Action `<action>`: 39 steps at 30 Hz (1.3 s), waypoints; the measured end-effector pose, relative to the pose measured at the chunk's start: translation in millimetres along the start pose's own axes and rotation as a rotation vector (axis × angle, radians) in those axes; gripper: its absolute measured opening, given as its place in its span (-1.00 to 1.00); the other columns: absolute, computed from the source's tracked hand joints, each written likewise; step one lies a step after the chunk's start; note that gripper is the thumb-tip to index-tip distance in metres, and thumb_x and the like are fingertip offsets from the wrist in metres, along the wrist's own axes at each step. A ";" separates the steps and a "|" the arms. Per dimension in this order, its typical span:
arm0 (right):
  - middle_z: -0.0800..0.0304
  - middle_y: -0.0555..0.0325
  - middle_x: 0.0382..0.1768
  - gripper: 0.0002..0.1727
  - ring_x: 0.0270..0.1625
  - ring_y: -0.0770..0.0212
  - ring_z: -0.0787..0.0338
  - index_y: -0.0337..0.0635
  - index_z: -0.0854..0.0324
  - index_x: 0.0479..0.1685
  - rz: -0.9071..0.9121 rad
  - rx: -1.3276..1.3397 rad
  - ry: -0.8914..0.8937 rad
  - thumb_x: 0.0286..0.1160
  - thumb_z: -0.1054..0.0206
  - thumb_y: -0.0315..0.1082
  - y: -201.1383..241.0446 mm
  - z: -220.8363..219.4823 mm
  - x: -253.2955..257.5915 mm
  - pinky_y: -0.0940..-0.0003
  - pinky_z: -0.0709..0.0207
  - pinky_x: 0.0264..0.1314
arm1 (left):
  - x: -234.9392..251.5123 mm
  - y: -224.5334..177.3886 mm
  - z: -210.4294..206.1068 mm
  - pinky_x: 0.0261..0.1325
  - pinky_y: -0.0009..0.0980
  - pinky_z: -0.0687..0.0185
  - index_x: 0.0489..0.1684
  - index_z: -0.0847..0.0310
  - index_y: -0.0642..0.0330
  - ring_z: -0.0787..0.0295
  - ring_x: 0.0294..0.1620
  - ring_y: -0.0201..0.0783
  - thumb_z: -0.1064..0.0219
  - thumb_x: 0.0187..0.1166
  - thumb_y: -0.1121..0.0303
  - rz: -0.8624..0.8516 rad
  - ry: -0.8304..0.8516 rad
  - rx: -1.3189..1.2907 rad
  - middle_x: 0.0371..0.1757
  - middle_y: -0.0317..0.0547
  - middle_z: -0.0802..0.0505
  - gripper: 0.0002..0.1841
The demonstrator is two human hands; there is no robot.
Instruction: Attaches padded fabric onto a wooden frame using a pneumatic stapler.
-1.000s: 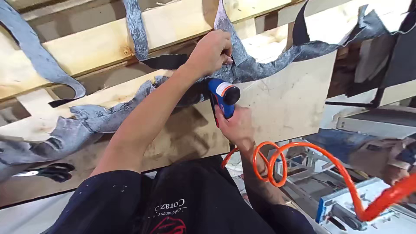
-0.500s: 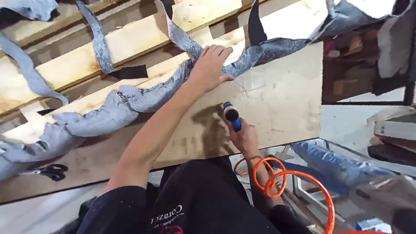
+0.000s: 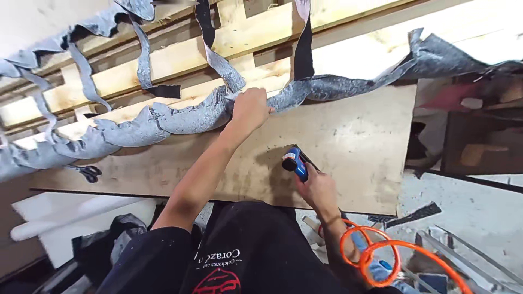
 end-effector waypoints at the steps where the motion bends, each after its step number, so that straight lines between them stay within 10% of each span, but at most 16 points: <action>1: -0.87 -0.13 -0.34 -0.48 -0.28 -0.21 -0.89 -0.23 -0.70 0.24 -0.002 0.002 0.017 0.44 -0.34 -0.03 -1.0 1.1 1.4 -0.24 -0.68 -0.29 | 2.7 -1.8 0.0 0.51 0.21 -0.47 0.22 -0.73 0.22 -0.66 0.40 0.13 -0.41 0.57 -0.08 -0.042 0.001 0.006 0.21 0.14 -0.78 -0.46; 12: -0.80 0.04 -0.51 -0.54 -0.46 0.03 -0.83 -0.18 -0.77 -0.01 0.059 0.166 0.056 0.57 -0.27 0.07 -6.0 25.7 21.9 -0.06 -0.66 -0.42 | 30.6 20.1 -26.0 0.46 0.01 -0.39 -0.38 -0.72 0.20 -0.73 0.07 -0.03 -0.37 0.58 0.25 -0.322 -0.698 -0.105 -0.20 -0.03 -0.78 -0.79; 21: -0.73 0.23 -0.59 -0.61 -0.54 0.28 -0.76 -0.10 -0.73 -0.24 -0.001 0.363 -0.164 0.61 -0.28 0.05 105.2 71.0 78.9 0.16 -0.65 -0.46 | 39.1 49.0 -7.7 0.63 0.23 -0.07 -0.17 -0.77 -0.04 -0.56 0.42 -0.06 -0.31 0.61 -0.19 -0.293 -0.521 -0.158 0.15 -0.25 -0.80 -0.59; 31: -0.75 0.20 -0.59 -0.54 -0.57 0.25 -0.79 -0.09 -0.70 -0.33 -0.152 0.223 -0.077 0.63 -0.25 0.14 137.0 64.5 108.1 0.10 -0.73 -0.44 | 34.4 67.1 -1.5 0.64 0.04 -0.22 0.07 -0.76 0.07 -0.66 0.38 -0.12 -0.11 0.81 0.13 -0.420 -0.524 -0.341 0.17 -0.17 -0.85 -0.69; 35: -0.75 0.22 -0.59 -0.57 -0.56 0.28 -0.78 -0.12 -0.72 -0.33 -0.163 0.234 -0.183 0.59 -0.31 0.09 135.6 62.1 96.3 0.13 -0.73 -0.43 | 10.4 100.6 4.8 0.59 0.13 -0.35 0.39 -0.63 0.13 -0.59 0.48 0.08 -0.33 0.68 0.12 -0.643 -0.285 -0.195 0.35 0.06 -0.75 -0.58; 39: -0.79 0.32 -0.60 -0.65 -0.60 0.36 -0.81 -0.10 -0.72 -0.26 -0.124 0.325 -0.269 0.61 -0.34 0.00 138.2 48.4 72.1 0.26 -0.81 -0.49 | 12.8 100.4 14.2 0.60 0.17 -0.36 0.22 -0.69 0.25 -0.68 0.39 0.17 -0.39 0.63 0.05 -0.552 -0.076 -0.029 0.20 0.18 -0.81 -0.56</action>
Point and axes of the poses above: each hand's wrist, its own x-axis towards the middle knuckle, its own z-axis out of the back of the hand, y = z × x, the point moved 4 cm from there along x, towards the middle knuckle
